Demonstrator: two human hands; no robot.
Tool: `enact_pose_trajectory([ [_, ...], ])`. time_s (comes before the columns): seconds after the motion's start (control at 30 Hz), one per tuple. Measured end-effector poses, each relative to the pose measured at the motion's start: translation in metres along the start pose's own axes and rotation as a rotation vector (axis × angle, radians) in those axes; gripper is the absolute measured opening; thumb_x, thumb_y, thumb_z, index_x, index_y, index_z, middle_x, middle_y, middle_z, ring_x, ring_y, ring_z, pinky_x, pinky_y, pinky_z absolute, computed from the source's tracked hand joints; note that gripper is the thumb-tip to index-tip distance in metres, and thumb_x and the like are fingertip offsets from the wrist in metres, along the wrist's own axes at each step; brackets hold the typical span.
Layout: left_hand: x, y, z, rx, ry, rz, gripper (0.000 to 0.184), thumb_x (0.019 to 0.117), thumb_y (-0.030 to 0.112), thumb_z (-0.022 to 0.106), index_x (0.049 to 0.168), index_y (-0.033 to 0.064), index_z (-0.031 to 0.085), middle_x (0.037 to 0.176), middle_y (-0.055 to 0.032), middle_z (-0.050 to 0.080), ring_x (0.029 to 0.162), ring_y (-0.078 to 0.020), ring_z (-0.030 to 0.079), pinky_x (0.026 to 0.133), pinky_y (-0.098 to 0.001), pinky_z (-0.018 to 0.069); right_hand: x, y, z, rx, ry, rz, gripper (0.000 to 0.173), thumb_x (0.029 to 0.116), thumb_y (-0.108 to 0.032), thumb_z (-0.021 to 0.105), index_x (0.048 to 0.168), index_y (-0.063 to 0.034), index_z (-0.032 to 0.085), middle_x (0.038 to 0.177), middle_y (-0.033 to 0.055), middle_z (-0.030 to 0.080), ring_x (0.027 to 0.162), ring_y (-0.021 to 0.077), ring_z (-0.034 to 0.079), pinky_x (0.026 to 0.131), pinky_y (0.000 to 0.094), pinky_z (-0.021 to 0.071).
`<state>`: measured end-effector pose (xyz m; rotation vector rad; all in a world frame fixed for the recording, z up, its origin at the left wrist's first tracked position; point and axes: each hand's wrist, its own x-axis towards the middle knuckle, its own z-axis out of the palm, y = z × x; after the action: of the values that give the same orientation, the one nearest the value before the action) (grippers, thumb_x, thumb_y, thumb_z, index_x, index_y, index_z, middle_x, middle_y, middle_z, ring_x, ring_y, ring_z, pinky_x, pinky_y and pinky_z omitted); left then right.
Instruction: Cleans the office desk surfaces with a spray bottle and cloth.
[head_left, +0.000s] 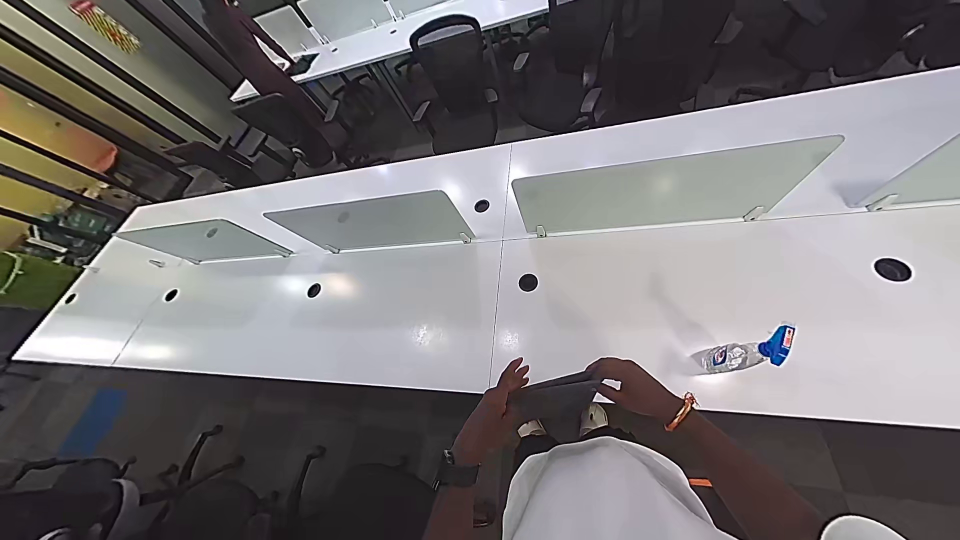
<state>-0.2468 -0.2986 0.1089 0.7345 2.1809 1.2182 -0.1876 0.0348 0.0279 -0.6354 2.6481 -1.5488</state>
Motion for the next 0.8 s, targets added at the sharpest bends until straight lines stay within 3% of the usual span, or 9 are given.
enact_pose_trajectory([
  [0.1,-0.001,-0.007,0.001,0.251,0.026,-0.113,0.067,0.0901,-0.001,0.056,0.154,0.0123,0.042,0.124,-0.0046,0.073,0.101,-0.0199,0.074,0.090,-0.0462,0.0592,0.001,-0.008,0.006,0.157,0.107,0.012,0.016,0.0951,-0.006,0.064,0.106,-0.0042,0.075,0.105,0.0069,0.074,0.098,0.0098,0.070,0.091,0.0273,0.0580],
  [0.17,-0.004,-0.013,0.002,0.297,0.130,-0.102,0.048,0.0891,0.003,0.059,0.136,0.0113,0.065,0.106,-0.0070,0.077,0.088,-0.0202,0.074,0.082,-0.0459,0.0601,0.001,-0.016,0.006,0.290,0.148,0.079,0.027,0.0924,-0.003,0.067,0.119,-0.0015,0.068,0.101,0.0055,0.075,0.090,0.0083,0.072,0.086,0.0281,0.0606],
  [0.23,-0.004,-0.019,0.004,0.282,0.238,-0.075,0.029,0.0888,0.007,0.062,0.114,0.0114,0.075,0.097,-0.0049,0.077,0.084,-0.0134,0.073,0.079,-0.0376,0.0613,0.001,-0.020,0.003,0.344,0.168,0.136,0.035,0.0905,-0.007,0.073,0.123,-0.0025,0.061,0.094,0.0020,0.075,0.085,0.0070,0.071,0.084,0.0282,0.0599],
  [0.33,0.001,-0.036,0.009,0.284,0.289,-0.068,0.022,0.0913,0.011,0.063,0.107,0.0120,0.078,0.105,-0.0041,0.077,0.097,-0.0123,0.073,0.089,-0.0366,0.0602,-0.004,-0.009,0.001,0.222,0.228,0.231,0.019,0.0901,-0.020,0.074,0.105,-0.0089,0.074,0.094,-0.0004,0.073,0.084,0.0052,0.064,0.076,0.0249,0.0522],
  [0.4,0.014,-0.049,0.015,0.343,0.224,-0.106,0.022,0.0959,0.017,0.062,0.111,0.0128,0.078,0.111,-0.0059,0.076,0.109,-0.0189,0.070,0.099,-0.0439,0.0541,-0.008,0.003,0.000,0.115,0.268,0.329,0.018,0.0928,-0.025,0.070,0.105,-0.0124,0.076,0.093,0.0005,0.070,0.082,0.0073,0.060,0.072,0.0256,0.0482],
  [0.5,0.054,-0.055,0.026,0.310,0.131,-0.201,0.027,0.1017,0.021,0.055,0.114,0.0082,0.075,0.105,-0.0109,0.075,0.092,-0.0220,0.072,0.089,-0.0447,0.0576,-0.010,0.026,-0.001,-0.012,0.333,0.416,0.019,0.0962,-0.020,0.063,0.108,-0.0100,0.074,0.099,0.0061,0.070,0.081,0.0139,0.063,0.074,0.0325,0.0532],
  [0.57,0.088,-0.051,0.032,0.265,0.132,-0.228,0.028,0.1012,0.020,0.053,0.113,0.0051,0.074,0.099,-0.0134,0.075,0.084,-0.0233,0.073,0.085,-0.0454,0.0597,-0.007,0.039,-0.007,-0.030,0.410,0.436,0.018,0.0959,-0.012,0.061,0.108,-0.0074,0.073,0.106,0.0079,0.071,0.083,0.0128,0.067,0.073,0.0298,0.0576],
  [0.63,0.113,-0.045,0.037,0.251,0.221,-0.128,0.025,0.0959,0.016,0.056,0.106,0.0023,0.075,0.095,-0.0134,0.074,0.081,-0.0222,0.070,0.081,-0.0425,0.0575,-0.005,0.043,-0.016,-0.037,0.498,0.426,0.018,0.0954,-0.008,0.062,0.110,-0.0046,0.072,0.114,0.0104,0.070,0.090,0.0124,0.069,0.076,0.0279,0.0600],
  [0.8,0.110,-0.052,0.067,0.159,0.472,0.219,0.023,0.0902,-0.001,0.059,0.107,-0.0045,0.073,0.115,-0.0179,0.073,0.106,-0.0220,0.072,0.095,-0.0372,0.0592,-0.024,0.031,-0.011,-0.186,0.684,0.210,0.018,0.0972,-0.013,0.063,0.105,-0.0007,0.073,0.116,0.0159,0.069,0.106,0.0181,0.069,0.090,0.0318,0.0593],
])
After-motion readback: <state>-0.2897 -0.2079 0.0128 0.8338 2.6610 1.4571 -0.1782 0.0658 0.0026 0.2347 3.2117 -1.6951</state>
